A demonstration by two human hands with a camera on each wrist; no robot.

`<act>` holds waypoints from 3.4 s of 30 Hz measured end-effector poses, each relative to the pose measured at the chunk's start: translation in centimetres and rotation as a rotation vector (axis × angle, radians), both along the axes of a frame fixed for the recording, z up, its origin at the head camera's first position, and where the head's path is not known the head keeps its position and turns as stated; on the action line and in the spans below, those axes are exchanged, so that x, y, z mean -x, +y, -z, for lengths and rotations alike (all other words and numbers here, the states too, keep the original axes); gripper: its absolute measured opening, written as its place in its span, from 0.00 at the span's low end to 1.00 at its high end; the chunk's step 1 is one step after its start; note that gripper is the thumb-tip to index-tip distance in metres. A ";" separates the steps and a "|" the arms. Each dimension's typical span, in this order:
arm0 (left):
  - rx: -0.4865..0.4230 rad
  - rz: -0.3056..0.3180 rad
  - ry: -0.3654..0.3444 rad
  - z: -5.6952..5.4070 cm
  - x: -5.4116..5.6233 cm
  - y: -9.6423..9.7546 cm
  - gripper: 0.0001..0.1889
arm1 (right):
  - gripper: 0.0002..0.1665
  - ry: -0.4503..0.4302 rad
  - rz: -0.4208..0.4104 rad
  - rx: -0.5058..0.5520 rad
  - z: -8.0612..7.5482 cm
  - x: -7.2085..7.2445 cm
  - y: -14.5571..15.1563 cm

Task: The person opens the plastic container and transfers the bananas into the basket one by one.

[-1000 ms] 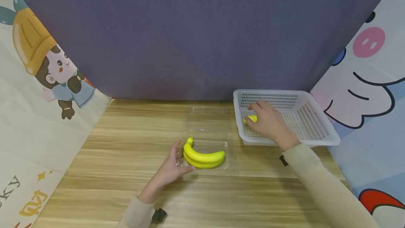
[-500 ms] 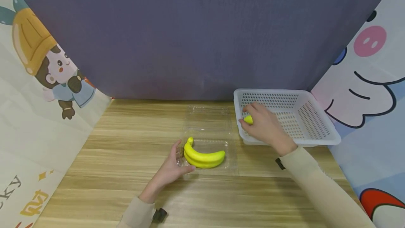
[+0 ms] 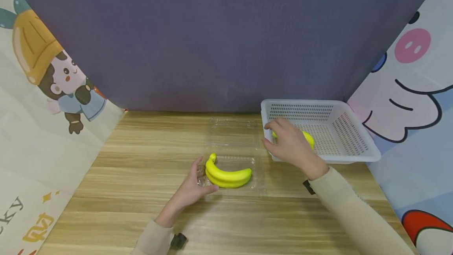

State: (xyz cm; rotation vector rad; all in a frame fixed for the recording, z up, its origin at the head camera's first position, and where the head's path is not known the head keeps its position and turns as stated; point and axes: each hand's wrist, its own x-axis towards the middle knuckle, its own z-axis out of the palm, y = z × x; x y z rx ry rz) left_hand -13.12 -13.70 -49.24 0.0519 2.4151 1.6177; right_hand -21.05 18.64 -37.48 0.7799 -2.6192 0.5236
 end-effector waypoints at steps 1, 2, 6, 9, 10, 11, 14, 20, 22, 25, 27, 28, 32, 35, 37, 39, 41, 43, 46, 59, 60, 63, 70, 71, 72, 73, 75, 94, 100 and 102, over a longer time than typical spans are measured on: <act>0.002 0.000 0.000 0.0 0.0 0.0 0.62 | 0.18 0.001 -0.004 0.006 0.0 -0.1 -0.1; 0.001 0.000 0.001 0.0 0.0 0.0 0.62 | 0.18 0.001 -0.007 0.010 0.0 -0.1 -0.2; -0.002 0.004 0.008 0.0 0.0 0.0 0.62 | 0.19 -0.017 -0.008 0.022 -0.1 -0.5 -0.5; -0.002 0.003 0.011 0.0 0.0 0.0 0.62 | 0.19 -0.041 -0.001 0.030 -0.1 -0.9 -0.8; -0.003 0.003 0.010 -0.1 0.0 0.0 0.62 | 0.18 -0.048 0.000 0.033 -0.1 -1.0 -0.9; -0.004 0.003 0.008 -0.1 0.0 0.0 0.62 | 0.18 -0.055 0.000 0.037 -0.1 -1.1 -1.0; -0.011 0.002 0.004 -0.1 0.0 0.0 0.62 | 0.19 -0.059 0.000 0.040 0.1 -1.4 -1.3; -0.014 0.006 0.000 -0.1 0.0 0.0 0.61 | 0.20 -0.048 0.003 0.036 0.6 -1.8 -1.8; -0.012 0.007 0.001 -0.1 0.0 0.0 0.61 | 0.20 -0.046 -0.005 0.039 0.7 -1.9 -1.9; -0.012 0.008 0.002 -0.1 0.0 0.0 0.62 | 0.20 -0.048 -0.023 0.043 0.7 -2.1 -2.3; -0.012 0.009 0.003 -0.1 0.0 0.0 0.62 | 0.21 -0.050 -0.031 0.038 0.8 -2.2 -2.5; -0.013 0.009 0.005 -0.1 0.0 0.0 0.62 | 0.21 -0.055 -0.033 0.037 0.9 -2.2 -2.5; -0.017 0.011 0.010 -0.1 0.0 0.0 0.62 | 0.21 -0.064 -0.032 0.031 1.2 -2.4 -2.8; -0.012 0.010 0.010 0.0 0.0 0.0 0.62 | 0.20 -0.073 -0.042 0.044 1.4 -2.6 -2.9; -0.010 0.009 0.007 0.0 0.0 0.0 0.62 | 0.20 -0.081 -0.050 0.047 1.6 -2.7 -3.0; -0.008 0.008 0.004 -0.1 0.0 0.1 0.62 | 0.20 -0.093 -0.058 0.046 1.7 -2.8 -3.2; -0.008 0.008 0.002 -0.1 0.0 0.1 0.62 | 0.20 -0.103 -0.058 0.043 1.9 -2.9 -3.3; -0.010 0.009 0.002 -0.1 0.0 0.0 0.62 | 0.20 -0.107 -0.057 0.042 2.1 -2.9 -3.5; -0.014 0.008 0.001 -0.1 0.1 0.0 0.62 | 0.19 -0.105 -0.060 0.042 2.5 -3.0 -3.8; -0.029 -0.001 -0.011 -0.1 0.1 0.1 0.63 | 0.19 -0.122 -0.094 0.056 4.0 -3.3 -5.0; -0.026 -0.002 -0.011 -0.1 0.2 0.2 0.63 | 0.19 -0.125 -0.097 0.057 4.1 -3.3 -5.1; -0.023 -0.002 -0.013 -0.1 0.2 0.2 0.62 | 0.19 -0.129 -0.108 0.061 4.3 -3.4 -5.4; -0.023 -0.002 -0.010 -0.1 0.2 0.2 0.62 | 0.18 -0.132 -0.133 0.049 5.0 -3.3 -5.9; -0.022 -0.003 -0.009 -0.1 0.2 0.2 0.62 | 0.18 -0.127 -0.137 0.048 5.1 -3.2 -6.0; -0.022 -0.003 -0.008 -0.1 0.2 0.2 0.62 | 0.18 -0.122 -0.142 0.050 5.2 -3.2 -6.1; -0.023 -0.002 -0.009 -0.1 0.1 0.2 0.62 | 0.18 -0.116 -0.146 0.048 5.3 -3.2 -6.2; -0.026 -0.002 -0.008 -0.1 0.1 0.2 0.62 | 0.18 -0.100 -0.151 0.038 5.5 -3.3 -6.3; -0.059 0.012 -0.013 -0.2 0.0 0.1 0.61 | 0.25 -0.117 -0.123 -0.148 6.5 -4.2 -7.7; -0.062 0.023 -0.013 -0.2 -0.1 0.0 0.62 | 0.25 -0.134 -0.156 -0.157 6.9 -4.3 -8.2; -0.065 0.027 -0.012 -0.1 -0.1 -0.1 0.62 | 0.25 -0.139 -0.161 -0.158 7.0 -4.3 -8.3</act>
